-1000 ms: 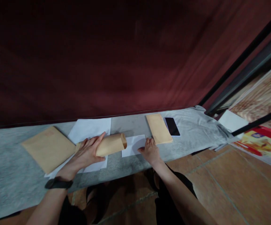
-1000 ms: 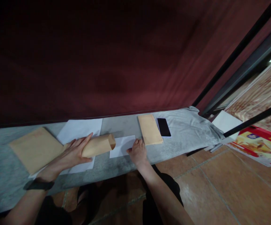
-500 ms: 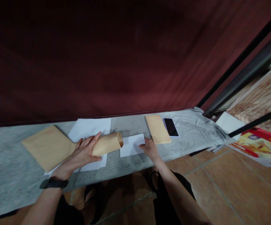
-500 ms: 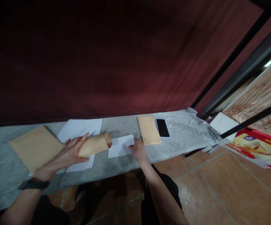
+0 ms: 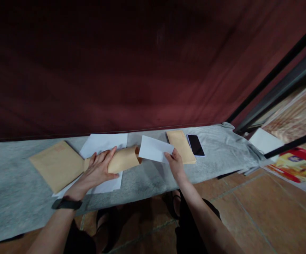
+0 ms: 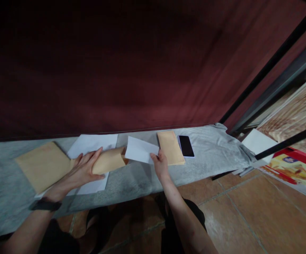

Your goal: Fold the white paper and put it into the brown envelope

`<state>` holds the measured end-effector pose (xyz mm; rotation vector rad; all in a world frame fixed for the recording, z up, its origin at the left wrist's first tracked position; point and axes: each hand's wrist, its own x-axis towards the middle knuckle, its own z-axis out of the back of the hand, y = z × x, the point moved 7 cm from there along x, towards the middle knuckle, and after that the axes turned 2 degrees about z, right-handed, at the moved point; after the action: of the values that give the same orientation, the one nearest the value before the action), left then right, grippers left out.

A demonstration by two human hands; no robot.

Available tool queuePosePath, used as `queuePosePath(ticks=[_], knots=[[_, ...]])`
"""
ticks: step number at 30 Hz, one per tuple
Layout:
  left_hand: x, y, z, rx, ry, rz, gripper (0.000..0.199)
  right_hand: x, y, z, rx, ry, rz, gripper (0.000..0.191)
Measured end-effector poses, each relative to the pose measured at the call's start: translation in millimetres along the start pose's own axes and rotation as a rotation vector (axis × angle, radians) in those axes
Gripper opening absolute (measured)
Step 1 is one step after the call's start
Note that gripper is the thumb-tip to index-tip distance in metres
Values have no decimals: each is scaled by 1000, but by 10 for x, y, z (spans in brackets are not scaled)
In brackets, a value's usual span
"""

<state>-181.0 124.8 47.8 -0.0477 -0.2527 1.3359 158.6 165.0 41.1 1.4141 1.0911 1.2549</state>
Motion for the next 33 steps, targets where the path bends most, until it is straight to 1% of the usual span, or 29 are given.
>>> queuePosePath(ticks=[3,6,9,11,14,19,25,29,33], knots=[[34,-69,76,37,-58,-36,111,-55,-72,-80,-134,43,-21,22],[63,-107,128,72,-110,-63,110,-51,-72,-59,-283,82,-3,20],[85,-114,130,82,-133,-67,108,-22,-38,-24,-335,118,21,19],[95,-121,113,87,-132,-76,107,-12,-33,-15,-346,120,20,18],[106,-145,99,87,-136,-92,107,-17,-66,-33,-329,103,-6,18],[137,-244,93,72,-138,-114,112,-50,-159,-131,-243,126,-63,24],[193,-465,13,25,-108,-161,114,-95,-233,-230,-113,122,-167,28],[241,-606,-55,-2,-88,-195,113,-149,-281,-366,-11,126,-222,29],[288,-708,-94,-10,-87,-231,113,-168,-341,-488,-35,150,-229,24]])
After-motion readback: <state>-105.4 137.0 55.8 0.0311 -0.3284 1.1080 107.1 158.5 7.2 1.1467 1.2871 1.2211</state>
